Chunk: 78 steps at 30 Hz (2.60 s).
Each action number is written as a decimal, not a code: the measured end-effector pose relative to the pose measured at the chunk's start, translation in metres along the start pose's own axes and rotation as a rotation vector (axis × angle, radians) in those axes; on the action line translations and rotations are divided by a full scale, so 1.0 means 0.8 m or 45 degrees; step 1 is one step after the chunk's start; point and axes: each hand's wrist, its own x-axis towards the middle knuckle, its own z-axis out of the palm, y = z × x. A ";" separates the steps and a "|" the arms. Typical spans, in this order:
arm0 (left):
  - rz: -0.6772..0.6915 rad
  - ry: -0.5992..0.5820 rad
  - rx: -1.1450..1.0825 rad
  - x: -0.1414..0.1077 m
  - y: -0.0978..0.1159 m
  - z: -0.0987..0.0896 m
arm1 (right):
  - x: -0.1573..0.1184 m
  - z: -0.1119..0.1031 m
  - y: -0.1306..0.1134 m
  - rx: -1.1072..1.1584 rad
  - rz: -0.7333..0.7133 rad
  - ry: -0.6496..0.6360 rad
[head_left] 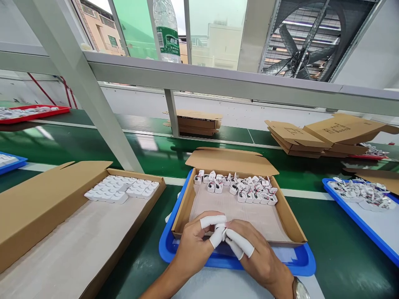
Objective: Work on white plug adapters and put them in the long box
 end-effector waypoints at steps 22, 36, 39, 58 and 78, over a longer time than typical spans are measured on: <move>-0.068 -0.172 -0.093 0.005 0.012 -0.008 | 0.005 -0.004 0.000 0.320 0.378 0.044; -0.098 -0.358 -0.025 0.001 0.022 -0.017 | 0.005 -0.007 0.001 0.832 1.031 -0.057; -0.095 -0.355 -0.034 0.001 0.021 -0.017 | 0.009 -0.009 -0.001 0.806 1.016 -0.066; -0.098 -0.281 0.097 -0.005 0.020 -0.012 | 0.006 -0.004 -0.006 0.620 1.000 -0.059; 0.081 -0.321 0.276 -0.008 0.003 -0.007 | 0.020 0.000 -0.007 0.892 1.096 0.104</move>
